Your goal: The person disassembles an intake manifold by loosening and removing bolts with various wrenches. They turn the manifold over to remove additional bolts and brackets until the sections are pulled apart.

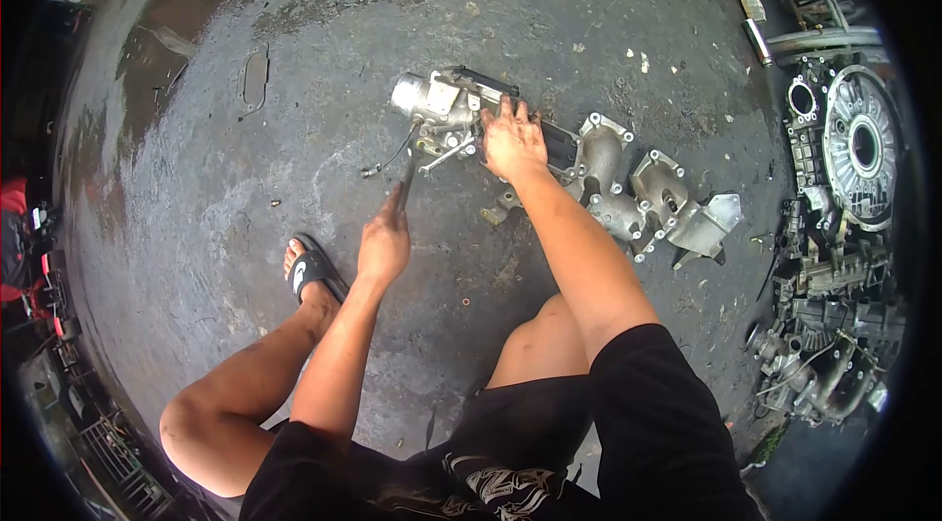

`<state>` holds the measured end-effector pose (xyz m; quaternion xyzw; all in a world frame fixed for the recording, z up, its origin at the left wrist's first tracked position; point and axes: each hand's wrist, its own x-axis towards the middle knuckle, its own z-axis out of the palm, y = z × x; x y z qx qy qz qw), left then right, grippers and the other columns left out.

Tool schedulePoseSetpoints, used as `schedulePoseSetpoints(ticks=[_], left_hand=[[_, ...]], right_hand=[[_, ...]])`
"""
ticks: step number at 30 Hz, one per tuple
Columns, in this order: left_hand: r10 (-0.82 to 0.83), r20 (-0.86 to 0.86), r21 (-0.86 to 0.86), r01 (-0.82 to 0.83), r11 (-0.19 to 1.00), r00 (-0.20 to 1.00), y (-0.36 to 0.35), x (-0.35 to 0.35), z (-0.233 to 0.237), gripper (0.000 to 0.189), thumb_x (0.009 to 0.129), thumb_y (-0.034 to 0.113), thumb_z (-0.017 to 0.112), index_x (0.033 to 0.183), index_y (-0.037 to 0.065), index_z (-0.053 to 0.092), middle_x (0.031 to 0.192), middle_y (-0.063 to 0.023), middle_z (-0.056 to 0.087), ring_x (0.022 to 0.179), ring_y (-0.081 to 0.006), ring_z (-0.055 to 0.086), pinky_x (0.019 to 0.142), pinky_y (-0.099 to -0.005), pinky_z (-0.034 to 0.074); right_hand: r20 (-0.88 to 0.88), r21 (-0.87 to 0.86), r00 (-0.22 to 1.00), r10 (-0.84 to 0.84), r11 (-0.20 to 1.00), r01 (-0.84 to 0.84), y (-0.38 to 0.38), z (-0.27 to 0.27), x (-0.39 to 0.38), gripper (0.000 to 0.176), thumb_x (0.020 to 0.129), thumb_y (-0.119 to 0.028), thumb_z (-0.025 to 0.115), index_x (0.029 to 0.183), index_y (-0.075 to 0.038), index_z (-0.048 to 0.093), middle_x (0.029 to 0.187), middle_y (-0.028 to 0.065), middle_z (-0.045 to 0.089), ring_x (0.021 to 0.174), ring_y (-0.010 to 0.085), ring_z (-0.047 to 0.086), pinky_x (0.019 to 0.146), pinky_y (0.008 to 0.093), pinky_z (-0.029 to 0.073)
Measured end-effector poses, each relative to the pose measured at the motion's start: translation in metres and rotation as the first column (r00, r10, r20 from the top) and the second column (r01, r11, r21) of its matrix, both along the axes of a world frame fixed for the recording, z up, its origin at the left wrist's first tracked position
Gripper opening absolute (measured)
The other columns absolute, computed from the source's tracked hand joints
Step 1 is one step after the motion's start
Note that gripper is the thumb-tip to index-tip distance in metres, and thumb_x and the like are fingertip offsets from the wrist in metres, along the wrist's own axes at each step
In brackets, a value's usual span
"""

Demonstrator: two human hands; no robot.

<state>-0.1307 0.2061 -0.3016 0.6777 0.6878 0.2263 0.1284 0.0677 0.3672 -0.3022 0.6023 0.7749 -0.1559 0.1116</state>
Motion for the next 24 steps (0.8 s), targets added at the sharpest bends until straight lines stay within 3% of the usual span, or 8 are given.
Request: schedulePoseSetpoints(ticks=[1, 2, 10, 14, 17, 20, 22, 24], left_hand=[[0.169, 0.070, -0.248, -0.147, 0.958, 0.983, 0.003, -0.003, 0.022, 0.050, 0.095, 0.010, 0.044, 0.144, 0.013, 0.038, 0.103, -0.0300, 0.062, 0.089, -0.0430, 0.065, 0.071, -0.0487, 0.052], [0.292, 0.160, -0.263, -0.245, 0.933, 0.943, 0.013, -0.007, 0.043, 0.050, 0.095, 0.010, 0.044, 0.144, 0.013, 0.037, 0.104, -0.0304, 0.062, 0.088, -0.0419, 0.065, 0.070, -0.0482, 0.053], [0.157, 0.148, -0.499, -0.063, 0.864, 0.976, -0.036, 0.026, -0.011, 0.048, 0.094, 0.014, 0.047, 0.142, 0.016, 0.042, 0.108, -0.0299, 0.061, 0.102, -0.0439, 0.060, 0.088, -0.0500, 0.047], [0.595, 0.260, -0.550, -0.390, 0.739, 0.760, -0.018, 0.017, 0.036, 0.050, 0.094, 0.013, 0.047, 0.143, 0.017, 0.041, 0.098, -0.0292, 0.065, 0.090, -0.0411, 0.066, 0.081, -0.0478, 0.050], [0.549, 0.271, -0.626, -0.288, 0.724, 0.791, -0.057, 0.029, -0.008, 0.051, 0.094, 0.016, 0.048, 0.144, 0.015, 0.039, 0.085, -0.0264, 0.066, 0.079, -0.0428, 0.066, 0.078, -0.0497, 0.050], [0.261, -0.009, -0.680, -0.197, 0.706, 0.965, -0.097, 0.031, -0.062, 0.049, 0.092, 0.019, 0.051, 0.140, 0.013, 0.042, 0.088, -0.0232, 0.066, 0.085, -0.0408, 0.064, 0.083, -0.0484, 0.049], [0.221, -0.074, -0.451, -0.230, 0.862, 0.972, -0.090, 0.043, -0.055, 0.046, 0.090, 0.019, 0.055, 0.134, 0.011, 0.048, 0.104, -0.0219, 0.063, 0.102, -0.0383, 0.059, 0.092, -0.0453, 0.045], [0.311, 0.238, -0.427, -0.188, 0.884, 0.920, -0.042, 0.053, -0.045, 0.042, 0.086, 0.017, 0.061, 0.127, 0.008, 0.053, 0.115, -0.0201, 0.058, 0.112, -0.0355, 0.054, 0.097, -0.0421, 0.042]], right_hand=[[-0.029, 0.048, 0.999, 0.014, 0.999, -0.013, -0.002, -0.004, 0.002, 0.056, 0.086, -0.021, 0.060, 0.139, -0.016, 0.044, 0.151, 0.0163, 0.029, 0.138, 0.0365, 0.030, 0.112, 0.0538, 0.026], [-0.057, 0.086, 0.998, 0.033, 0.996, -0.028, -0.007, -0.008, 0.004, 0.049, 0.087, -0.019, 0.056, 0.135, -0.014, 0.049, 0.149, 0.0178, 0.033, 0.137, 0.0375, 0.032, 0.111, 0.0561, 0.027], [-0.006, 0.025, 1.000, 0.017, 1.000, -0.017, -0.002, -0.012, 0.002, 0.064, 0.082, -0.025, 0.066, 0.141, -0.018, 0.042, 0.152, 0.0165, 0.027, 0.139, 0.0366, 0.029, 0.113, 0.0526, 0.025], [-0.038, 0.118, 0.997, 0.064, 0.991, -0.059, -0.008, -0.015, 0.006, 0.048, 0.089, -0.021, 0.052, 0.136, -0.013, 0.049, 0.149, 0.0176, 0.034, 0.135, 0.0374, 0.035, 0.110, 0.0568, 0.028], [-0.039, 0.084, 0.998, 0.053, 0.995, -0.050, -0.006, -0.008, 0.005, 0.048, 0.089, -0.022, 0.052, 0.135, -0.013, 0.049, 0.149, 0.0178, 0.034, 0.135, 0.0376, 0.035, 0.110, 0.0566, 0.029], [-0.030, 0.072, 0.998, 0.053, 0.996, -0.051, -0.005, -0.008, 0.004, 0.048, 0.089, -0.022, 0.051, 0.136, -0.013, 0.047, 0.149, 0.0179, 0.035, 0.136, 0.0380, 0.034, 0.110, 0.0568, 0.029], [-0.002, 0.043, 0.998, 0.064, 0.997, -0.064, -0.007, -0.008, 0.004, 0.050, 0.089, -0.025, 0.054, 0.137, -0.013, 0.046, 0.150, 0.0175, 0.033, 0.137, 0.0374, 0.033, 0.110, 0.0559, 0.028], [-0.005, 0.086, 0.998, 0.066, 0.994, -0.066, -0.008, -0.010, 0.006, 0.056, 0.087, -0.032, 0.059, 0.138, -0.014, 0.045, 0.151, 0.0170, 0.031, 0.137, 0.0364, 0.032, 0.111, 0.0544, 0.028]])
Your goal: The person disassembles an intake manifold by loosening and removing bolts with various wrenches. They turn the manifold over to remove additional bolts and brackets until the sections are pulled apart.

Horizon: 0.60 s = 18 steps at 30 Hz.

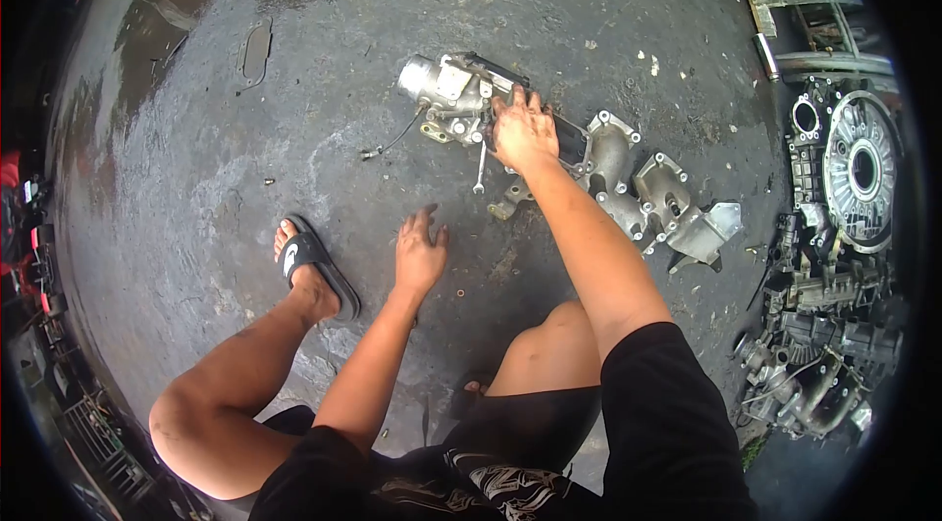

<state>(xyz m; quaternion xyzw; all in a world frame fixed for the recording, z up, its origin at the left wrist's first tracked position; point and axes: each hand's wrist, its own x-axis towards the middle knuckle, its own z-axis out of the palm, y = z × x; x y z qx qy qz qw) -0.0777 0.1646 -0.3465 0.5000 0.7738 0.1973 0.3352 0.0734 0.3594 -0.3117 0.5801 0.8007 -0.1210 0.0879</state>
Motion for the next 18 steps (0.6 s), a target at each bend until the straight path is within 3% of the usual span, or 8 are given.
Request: schedulePoseSetpoints(ticks=[3, 5, 8, 10, 12, 14, 16, 18], left_hand=[[0.088, 0.266, 0.153, -0.132, 0.979, 0.960, 0.068, 0.018, -0.015, 0.039, 0.087, 0.016, 0.063, 0.124, 0.007, 0.055, 0.111, -0.0167, 0.062, 0.105, -0.0295, 0.059, 0.092, -0.0394, 0.046], [0.175, 0.600, 0.055, -0.259, 0.964, 0.781, 0.096, 0.031, -0.033, 0.034, 0.090, 0.018, 0.061, 0.122, 0.006, 0.056, 0.107, -0.0133, 0.065, 0.096, -0.0230, 0.062, 0.086, -0.0351, 0.048], [0.211, 0.621, -0.075, -0.210, 0.975, 0.755, 0.108, 0.046, -0.045, 0.029, 0.093, 0.017, 0.058, 0.120, 0.007, 0.057, 0.103, -0.0109, 0.066, 0.090, -0.0177, 0.062, 0.081, -0.0315, 0.049], [0.179, 0.703, 0.009, -0.261, 0.965, 0.688, 0.104, 0.061, -0.073, 0.021, 0.094, 0.013, 0.054, 0.114, 0.008, 0.058, 0.096, -0.0053, 0.064, 0.085, -0.0159, 0.059, 0.079, -0.0308, 0.048], [0.151, 0.943, -0.039, -0.355, 0.934, 0.295, 0.105, 0.069, -0.063, 0.011, 0.096, 0.010, 0.050, 0.105, 0.009, 0.056, 0.088, 0.0001, 0.057, 0.078, -0.0128, 0.054, 0.076, -0.0294, 0.046], [0.195, 0.884, 0.010, -0.435, 0.900, 0.425, 0.104, 0.077, -0.044, 0.006, 0.098, 0.014, 0.050, 0.101, 0.011, 0.053, 0.083, 0.0020, 0.052, 0.072, -0.0079, 0.049, 0.066, -0.0244, 0.043], [0.294, 0.944, -0.227, -0.354, 0.907, 0.148, 0.105, 0.073, -0.049, 0.009, 0.097, 0.018, 0.053, 0.103, 0.011, 0.054, 0.080, 0.0019, 0.052, 0.069, -0.0082, 0.048, 0.063, -0.0241, 0.042], [0.305, 0.945, -0.246, -0.361, 0.899, 0.117, 0.103, 0.072, -0.039, 0.011, 0.096, 0.020, 0.054, 0.103, 0.011, 0.054, 0.079, 0.0018, 0.053, 0.067, -0.0082, 0.049, 0.062, -0.0239, 0.042]], right_hand=[[-0.008, 0.013, 1.000, 0.013, 1.000, -0.013, -0.002, 0.012, 0.000, 0.062, 0.082, -0.041, 0.063, 0.135, -0.013, 0.048, 0.149, 0.0160, 0.033, 0.136, 0.0357, 0.034, 0.109, 0.0492, 0.033], [-0.067, 0.070, 0.998, 0.009, 0.998, -0.004, -0.002, 0.010, 0.004, 0.066, 0.079, -0.045, 0.065, 0.132, -0.010, 0.051, 0.146, 0.0150, 0.039, 0.131, 0.0344, 0.040, 0.105, 0.0437, 0.040], [-0.134, 0.106, 0.991, 0.004, 0.994, 0.010, 0.002, -0.001, 0.009, 0.063, 0.080, -0.042, 0.064, 0.132, -0.010, 0.051, 0.141, 0.0147, 0.045, 0.126, 0.0344, 0.046, 0.103, 0.0427, 0.042], [-0.187, 0.197, 0.982, 0.022, 0.980, 0.015, 0.002, -0.015, 0.015, 0.052, 0.083, -0.037, 0.062, 0.127, -0.010, 0.053, 0.134, 0.0136, 0.052, 0.121, 0.0337, 0.050, 0.101, 0.0425, 0.043], [-0.339, 0.117, 0.935, -0.105, 0.981, 0.153, 0.008, -0.013, 0.013, 0.041, 0.086, -0.032, 0.059, 0.120, -0.011, 0.055, 0.128, 0.0127, 0.055, 0.119, 0.0335, 0.051, 0.098, 0.0436, 0.044], [-0.341, 0.154, 0.934, -0.108, 0.973, 0.170, 0.008, -0.018, 0.011, 0.035, 0.087, -0.031, 0.057, 0.116, -0.011, 0.056, 0.124, 0.0116, 0.056, 0.118, 0.0332, 0.051, 0.097, 0.0442, 0.044], [-0.326, 0.169, 0.940, -0.096, 0.973, 0.158, 0.008, -0.018, 0.011, 0.036, 0.086, -0.031, 0.058, 0.116, -0.011, 0.056, 0.126, 0.0114, 0.055, 0.119, 0.0331, 0.049, 0.098, 0.0437, 0.044], [-0.265, 0.125, 0.959, -0.103, 0.982, 0.140, 0.010, -0.016, 0.011, 0.050, 0.087, -0.037, 0.057, 0.126, -0.007, 0.051, 0.133, 0.0121, 0.050, 0.123, 0.0336, 0.046, 0.101, 0.0437, 0.043]])
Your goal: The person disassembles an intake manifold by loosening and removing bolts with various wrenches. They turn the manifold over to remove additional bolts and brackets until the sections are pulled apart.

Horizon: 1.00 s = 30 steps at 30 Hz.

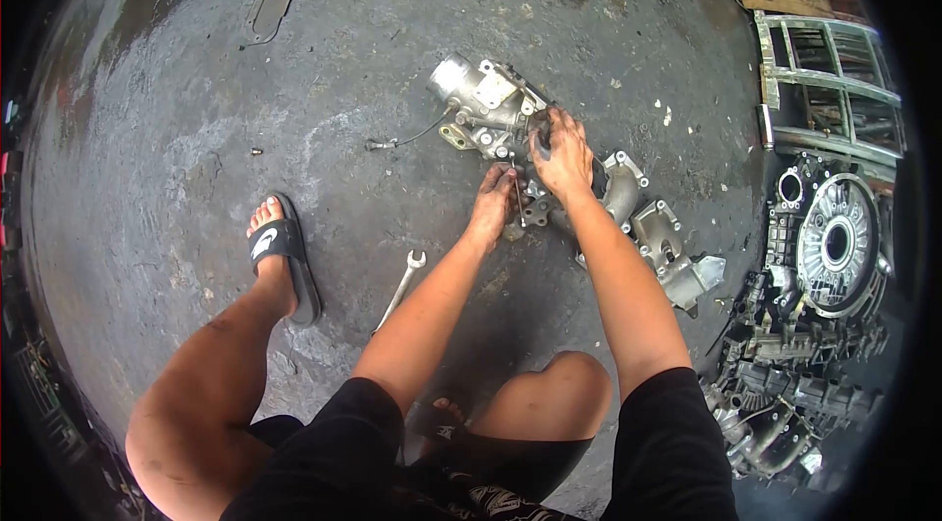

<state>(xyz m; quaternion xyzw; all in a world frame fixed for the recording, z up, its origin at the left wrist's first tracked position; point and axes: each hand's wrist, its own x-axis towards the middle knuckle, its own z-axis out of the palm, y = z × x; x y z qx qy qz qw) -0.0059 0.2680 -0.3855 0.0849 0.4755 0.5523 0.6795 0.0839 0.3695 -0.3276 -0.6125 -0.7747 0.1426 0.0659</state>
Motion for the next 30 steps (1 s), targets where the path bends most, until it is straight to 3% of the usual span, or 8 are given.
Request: schedulePoseSetpoints(ticks=[14, 15, 16, 18, 20, 22, 27, 30], left_hand=[[-0.539, -0.196, -0.539, 0.369, 0.757, 0.819, -0.123, -0.045, -0.009, 0.025, 0.096, 0.025, 0.047, 0.109, 0.007, 0.058, 0.080, -0.0101, 0.061, 0.066, -0.0222, 0.060, 0.062, -0.0320, 0.050], [-0.707, -0.575, -0.498, 0.510, 0.702, 0.412, -0.158, -0.049, -0.050, 0.026, 0.093, 0.024, 0.050, 0.112, 0.007, 0.057, 0.083, -0.0119, 0.062, 0.070, -0.0279, 0.061, 0.067, -0.0364, 0.051], [-0.572, -0.813, -0.504, 0.621, 0.601, -0.106, -0.174, -0.057, -0.071, 0.029, 0.091, 0.023, 0.054, 0.115, 0.007, 0.056, 0.085, -0.0136, 0.063, 0.074, -0.0336, 0.062, 0.072, -0.0408, 0.052], [-0.639, -0.767, -0.510, 0.654, 0.558, -0.054, -0.186, -0.068, -0.040, 0.035, 0.086, 0.020, 0.059, 0.119, 0.008, 0.057, 0.097, -0.0168, 0.063, 0.092, -0.0403, 0.061, 0.086, -0.0471, 0.048], [-0.350, -0.912, -0.410, 0.498, 0.764, -0.213, -0.197, -0.070, 0.002, 0.040, 0.087, 0.023, 0.058, 0.125, 0.009, 0.056, 0.114, -0.0162, 0.060, 0.105, -0.0370, 0.058, 0.091, -0.0450, 0.047], [-0.481, -0.856, -0.513, 0.425, 0.746, -0.189, -0.199, -0.090, 0.016, 0.040, 0.086, 0.025, 0.060, 0.123, 0.011, 0.058, 0.125, -0.0156, 0.054, 0.114, -0.0354, 0.054, 0.096, -0.0439, 0.044], [-0.676, -0.641, -0.689, 0.661, 0.298, -0.363, -0.116, -0.199, 0.082, 0.042, 0.087, 0.030, 0.059, 0.122, 0.007, 0.059, 0.115, -0.0194, 0.064, 0.108, -0.0355, 0.060, 0.094, -0.0396, 0.046], [-0.372, -0.727, -0.681, 0.537, 0.498, -0.577, -0.039, -0.259, 0.183, 0.039, 0.089, 0.030, 0.058, 0.121, 0.007, 0.058, 0.115, -0.0189, 0.064, 0.110, -0.0350, 0.059, 0.095, -0.0415, 0.046]], right_hand=[[0.089, -0.087, 0.996, -0.006, 0.996, 0.013, -0.003, 0.022, -0.012, 0.054, 0.088, -0.040, 0.055, 0.131, -0.007, 0.049, 0.139, 0.0110, 0.046, 0.129, 0.0316, 0.042, 0.106, 0.0423, 0.039], [0.067, -0.085, 0.997, -0.024, 0.996, 0.030, -0.008, 0.018, -0.009, 0.054, 0.089, -0.041, 0.054, 0.131, -0.008, 0.049, 0.139, 0.0111, 0.046, 0.129, 0.0314, 0.042, 0.106, 0.0424, 0.039], [0.036, -0.064, 0.999, -0.034, 0.997, 0.037, -0.005, 0.017, -0.011, 0.055, 0.089, -0.042, 0.053, 0.132, -0.008, 0.049, 0.139, 0.0111, 0.046, 0.129, 0.0313, 0.042, 0.106, 0.0424, 0.039], [0.009, -0.045, 0.998, -0.068, 0.997, 0.068, -0.004, 0.010, -0.009, 0.056, 0.089, -0.043, 0.054, 0.133, -0.008, 0.048, 0.139, 0.0113, 0.046, 0.129, 0.0308, 0.042, 0.106, 0.0416, 0.039], [-0.015, -0.066, 0.998, -0.058, 0.996, 0.057, -0.003, 0.005, -0.004, 0.062, 0.087, -0.049, 0.054, 0.137, -0.013, 0.045, 0.143, 0.0091, 0.042, 0.133, 0.0314, 0.038, 0.108, 0.0420, 0.037], [-0.108, 0.002, 0.994, -0.012, 1.000, 0.013, -0.001, -0.010, 0.009, 0.067, 0.087, -0.054, 0.053, 0.135, -0.008, 0.046, 0.143, 0.0129, 0.043, 0.133, 0.0321, 0.040, 0.110, 0.0421, 0.035], [0.091, -0.034, 0.996, 0.024, 0.999, -0.021, -0.021, 0.007, 0.041, 0.065, 0.095, -0.060, 0.035, 0.145, -0.018, 0.035, 0.144, 0.0144, 0.043, 0.132, 0.0312, 0.042, 0.109, 0.0452, 0.034], [0.092, -0.018, 0.994, 0.063, 0.998, -0.062, -0.028, 0.013, 0.045, 0.059, 0.097, -0.054, 0.034, 0.145, -0.020, 0.035, 0.145, 0.0153, 0.041, 0.132, 0.0336, 0.041, 0.110, 0.0441, 0.033]])
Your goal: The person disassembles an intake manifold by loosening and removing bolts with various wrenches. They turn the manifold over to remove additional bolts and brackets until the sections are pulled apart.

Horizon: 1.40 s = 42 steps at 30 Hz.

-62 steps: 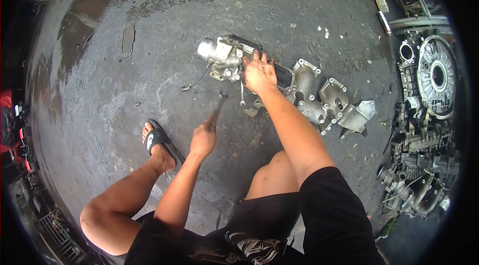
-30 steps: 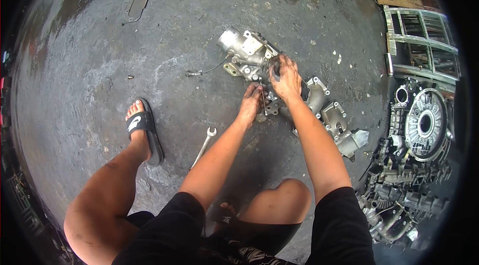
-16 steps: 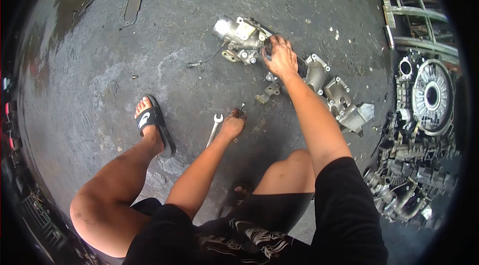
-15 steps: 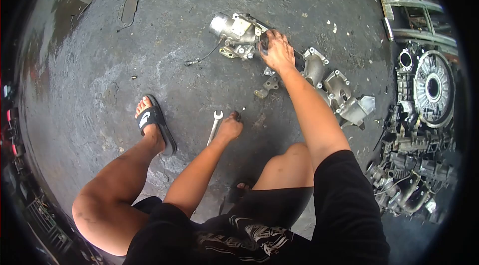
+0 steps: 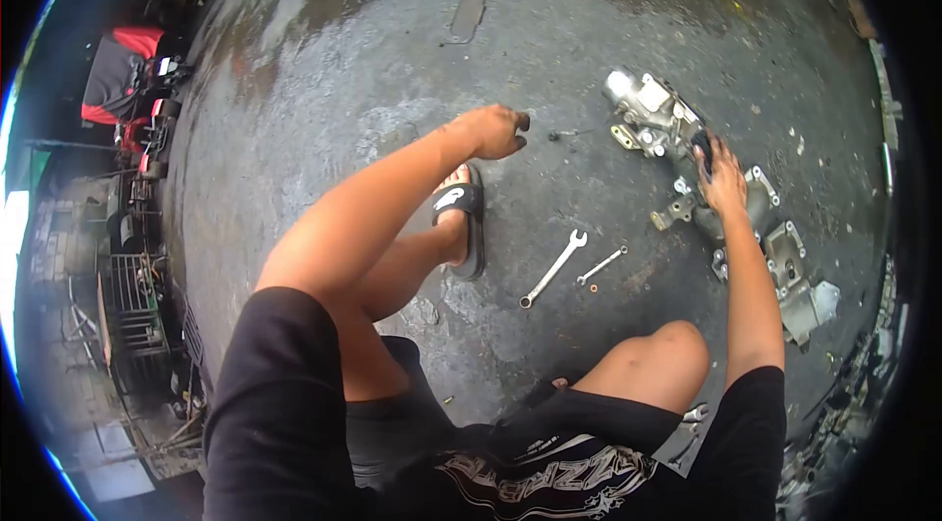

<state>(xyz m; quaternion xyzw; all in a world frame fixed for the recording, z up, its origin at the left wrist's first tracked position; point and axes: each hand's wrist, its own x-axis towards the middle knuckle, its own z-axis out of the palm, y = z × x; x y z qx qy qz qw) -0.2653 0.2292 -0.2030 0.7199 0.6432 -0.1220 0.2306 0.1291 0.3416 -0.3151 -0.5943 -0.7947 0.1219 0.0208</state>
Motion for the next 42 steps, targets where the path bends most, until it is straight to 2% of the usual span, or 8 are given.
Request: schedulePoseSetpoints(ticks=[3, 7, 18, 22, 28, 33, 40, 42], left_hand=[[0.016, -0.046, 0.218, -0.005, 0.976, 0.999, 0.027, -0.047, 0.125, 0.038, 0.092, 0.033, 0.056, 0.120, 0.008, 0.059, 0.110, -0.0188, 0.066, 0.103, -0.0341, 0.062, 0.091, -0.0413, 0.048], [0.314, 0.368, 0.417, -0.457, 0.786, 0.875, -0.032, -0.077, 0.207, 0.038, 0.094, 0.036, 0.055, 0.124, 0.011, 0.059, 0.102, -0.0057, 0.068, 0.092, -0.0144, 0.064, 0.083, -0.0303, 0.049], [0.647, 0.763, -0.168, -0.972, 0.165, -0.022, -0.235, -0.142, -0.006, 0.024, 0.094, 0.020, 0.053, 0.110, 0.007, 0.064, 0.092, -0.0027, 0.063, 0.078, -0.0103, 0.058, 0.070, -0.0256, 0.044], [0.644, 0.764, -0.180, -0.973, 0.145, -0.045, -0.248, -0.135, -0.017, 0.023, 0.094, 0.020, 0.054, 0.110, 0.006, 0.064, 0.093, -0.0026, 0.063, 0.078, -0.0104, 0.057, 0.070, -0.0255, 0.043], [0.614, 0.789, -0.111, -0.978, 0.178, 0.022, -0.246, -0.114, 0.018, 0.021, 0.091, 0.018, 0.057, 0.107, 0.005, 0.064, 0.092, -0.0019, 0.061, 0.079, -0.0112, 0.055, 0.072, -0.0260, 0.043], [0.336, 0.815, 0.144, -0.726, 0.672, 0.472, -0.239, -0.058, 0.070, 0.018, 0.082, 0.022, 0.064, 0.083, 0.004, 0.067, 0.089, -0.0061, 0.051, 0.091, -0.0188, 0.051, 0.078, -0.0321, 0.041], [0.211, 0.908, 0.059, -0.609, 0.791, 0.362, -0.206, -0.032, 0.079, 0.039, 0.086, 0.041, 0.057, 0.077, 0.005, 0.068, 0.103, -0.0124, 0.053, 0.103, -0.0268, 0.049, 0.093, -0.0410, 0.036], [0.093, 0.922, 0.057, -0.370, 0.927, 0.375, -0.197, -0.040, 0.072, 0.049, 0.089, 0.048, 0.051, 0.101, 0.004, 0.069, 0.112, -0.0162, 0.051, 0.107, -0.0301, 0.047, 0.099, -0.0437, 0.032]], right_hand=[[-0.032, -0.005, 0.999, -0.008, 1.000, 0.007, 0.001, 0.000, -0.003, 0.058, 0.097, -0.053, 0.035, 0.145, -0.020, 0.036, 0.143, 0.0161, 0.043, 0.131, 0.0345, 0.042, 0.108, 0.0437, 0.035], [-0.043, 0.026, 0.999, 0.005, 1.000, -0.004, -0.001, 0.002, -0.001, 0.057, 0.098, -0.052, 0.036, 0.143, -0.018, 0.039, 0.140, 0.0159, 0.046, 0.129, 0.0349, 0.043, 0.106, 0.0444, 0.036], [-0.025, 0.025, 1.000, 0.017, 1.000, -0.017, 0.002, -0.002, 0.000, 0.057, 0.099, -0.051, 0.035, 0.144, -0.015, 0.039, 0.141, 0.0177, 0.046, 0.131, 0.0352, 0.042, 0.109, 0.0420, 0.032], [-0.044, 0.040, 0.998, 0.049, 0.998, -0.047, 0.005, -0.010, 0.006, 0.055, 0.099, -0.049, 0.036, 0.143, -0.017, 0.039, 0.140, 0.0165, 0.047, 0.129, 0.0346, 0.045, 0.106, 0.0438, 0.037], [-0.013, 0.053, 1.000, 0.024, 0.998, -0.024, 0.009, -0.016, 0.011, 0.060, 0.098, -0.053, 0.036, 0.144, -0.013, 0.039, 0.141, 0.0191, 0.045, 0.132, 0.0359, 0.041, 0.109, 0.0415, 0.032], [0.006, 0.046, 1.000, 0.009, 0.999, -0.010, 0.009, -0.020, 0.014, 0.064, 0.097, -0.056, 0.035, 0.144, -0.012, 0.038, 0.142, 0.0171, 0.044, 0.132, 0.0345, 0.041, 0.109, 0.0426, 0.033], [-0.006, 0.057, 1.000, 0.017, 0.998, -0.017, 0.006, -0.015, 0.011, 0.063, 0.097, -0.057, 0.035, 0.144, -0.015, 0.038, 0.141, 0.0165, 0.046, 0.131, 0.0341, 0.043, 0.108, 0.0422, 0.034], [-0.019, 0.060, 1.000, 0.022, 0.998, -0.021, 0.007, -0.013, 0.010, 0.062, 0.096, -0.057, 0.036, 0.144, -0.018, 0.037, 0.141, 0.0161, 0.046, 0.130, 0.0339, 0.043, 0.108, 0.0424, 0.035]])
